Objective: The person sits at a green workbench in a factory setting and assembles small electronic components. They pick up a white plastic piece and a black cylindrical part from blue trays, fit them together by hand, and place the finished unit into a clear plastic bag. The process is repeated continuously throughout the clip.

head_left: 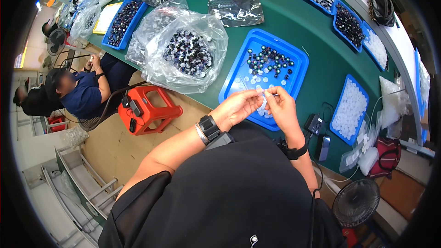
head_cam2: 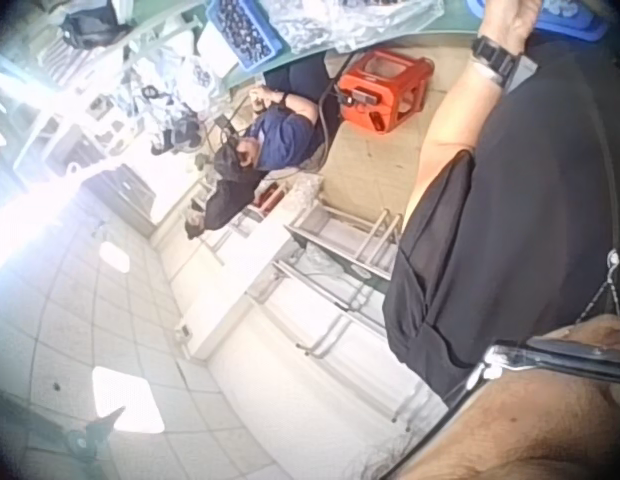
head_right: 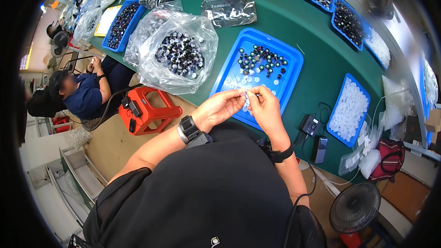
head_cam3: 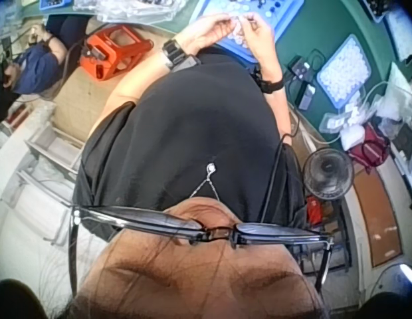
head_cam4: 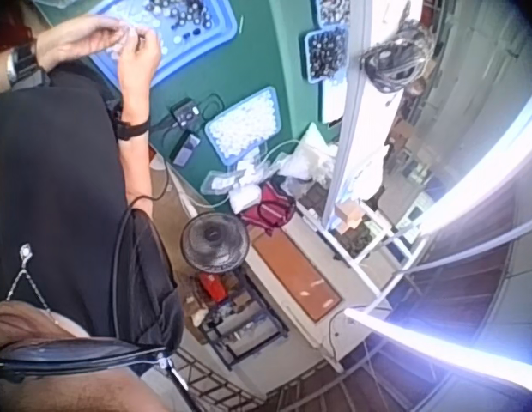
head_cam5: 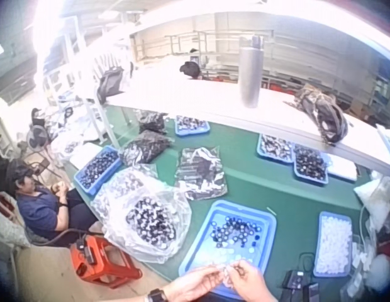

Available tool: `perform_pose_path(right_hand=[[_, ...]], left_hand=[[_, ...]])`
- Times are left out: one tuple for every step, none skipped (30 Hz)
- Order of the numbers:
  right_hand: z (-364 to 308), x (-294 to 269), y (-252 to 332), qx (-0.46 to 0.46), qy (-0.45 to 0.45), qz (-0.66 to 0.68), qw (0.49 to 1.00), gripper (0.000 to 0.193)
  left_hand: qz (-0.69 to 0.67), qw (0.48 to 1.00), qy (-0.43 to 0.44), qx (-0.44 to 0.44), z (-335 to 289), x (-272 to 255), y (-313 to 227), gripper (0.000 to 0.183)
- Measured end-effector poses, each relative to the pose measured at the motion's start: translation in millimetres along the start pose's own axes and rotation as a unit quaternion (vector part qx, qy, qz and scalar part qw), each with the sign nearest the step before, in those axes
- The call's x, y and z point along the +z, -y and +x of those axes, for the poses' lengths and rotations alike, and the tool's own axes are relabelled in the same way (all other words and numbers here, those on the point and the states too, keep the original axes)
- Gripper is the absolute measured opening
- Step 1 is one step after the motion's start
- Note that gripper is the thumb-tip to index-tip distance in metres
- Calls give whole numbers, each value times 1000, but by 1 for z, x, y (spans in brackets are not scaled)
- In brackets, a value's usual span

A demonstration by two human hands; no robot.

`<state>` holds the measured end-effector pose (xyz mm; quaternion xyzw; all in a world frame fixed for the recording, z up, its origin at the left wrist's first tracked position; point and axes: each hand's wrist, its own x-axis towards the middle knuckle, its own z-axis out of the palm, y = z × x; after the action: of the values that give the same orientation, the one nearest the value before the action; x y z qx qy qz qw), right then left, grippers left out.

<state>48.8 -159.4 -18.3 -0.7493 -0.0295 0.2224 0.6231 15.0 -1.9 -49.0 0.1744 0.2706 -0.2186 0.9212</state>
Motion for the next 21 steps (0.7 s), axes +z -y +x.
perform_pose_path(right_hand=[[0, -1, 1, 11, 6, 0, 1000, 8], [0, 0, 2, 3, -1, -6, 1000, 8], [-1, 1, 2, -5, -7, -13, 1000, 8], [-1, 2, 3, -13, -14, -19, 1000, 9], [0, 2, 0, -36, -19, -47, 998, 9], [2, 2, -5, -59, -24, -75, 995, 9], [4, 1, -9, -82, -30, -104, 991, 9], [5, 2, -13, -86, -31, -107, 990, 9], [7, 2, -17, -91, -32, -110, 989, 9], [8, 3, -16, -96, -33, -114, 988, 9], [7, 4, -13, -58, -26, -70, 996, 9], [5, 4, -8, -19, -20, -26, 999, 8], [3, 4, -5, 19, -12, 17, 1000, 8], [3, 5, -5, 20, -8, 35, 999, 8], [3, 5, -6, 20, -4, 52, 998, 8], [3, 4, -7, 23, 0, 69, 997, 8], [3, 4, -7, 22, 5, 67, 997, 8], [3, 3, -8, 21, 11, 65, 998, 8], [4, 3, -8, 19, 17, 63, 998, 8], [5, 3, -8, 15, 21, 61, 998, 8], [4, 4, -8, 12, 24, 59, 998, 8]], left_hand=[[-6, 1000, 2, -5, 1, -1, -1, 12], [-12, 1000, 4, -11, 2, -1, -1, 12], [-18, 1000, 6, -16, 2, -1, -1, 12], [-12, 1000, 4, -15, 2, -1, -1, 13], [-6, 1000, 3, -13, 2, 0, -1, 13], [0, 1000, 1, -12, 1, 1, -1, 14], [22, 1000, 3, -5, 0, 2, -1, 14], [44, 999, 4, 2, -1, 4, -1, 15], [65, 998, 5, 9, -1, 5, -2, 16], [77, 997, 9, 11, -1, 4, -3, 16], [88, 996, 12, 14, -1, 2, -4, 16], [99, 995, 16, 16, -1, 1, -5, 17], [92, 996, 14, 20, -1, 2, -5, 17], [84, 996, 12, 23, -2, 5, -5, 17], [77, 997, 11, 27, -3, 7, -6, 17], [78, 996, 10, 31, -4, 9, -6, 17], [78, 996, 8, 35, -5, 10, -6, 17], [79, 996, 7, 39, -6, 11, -5, 16], [106, 993, 13, 49, -5, 10, -5, 16], [134, 989, 19, 59, -5, 8, -3, 16], [161, 984, 25, 70, -6, 7, -1, 16]])
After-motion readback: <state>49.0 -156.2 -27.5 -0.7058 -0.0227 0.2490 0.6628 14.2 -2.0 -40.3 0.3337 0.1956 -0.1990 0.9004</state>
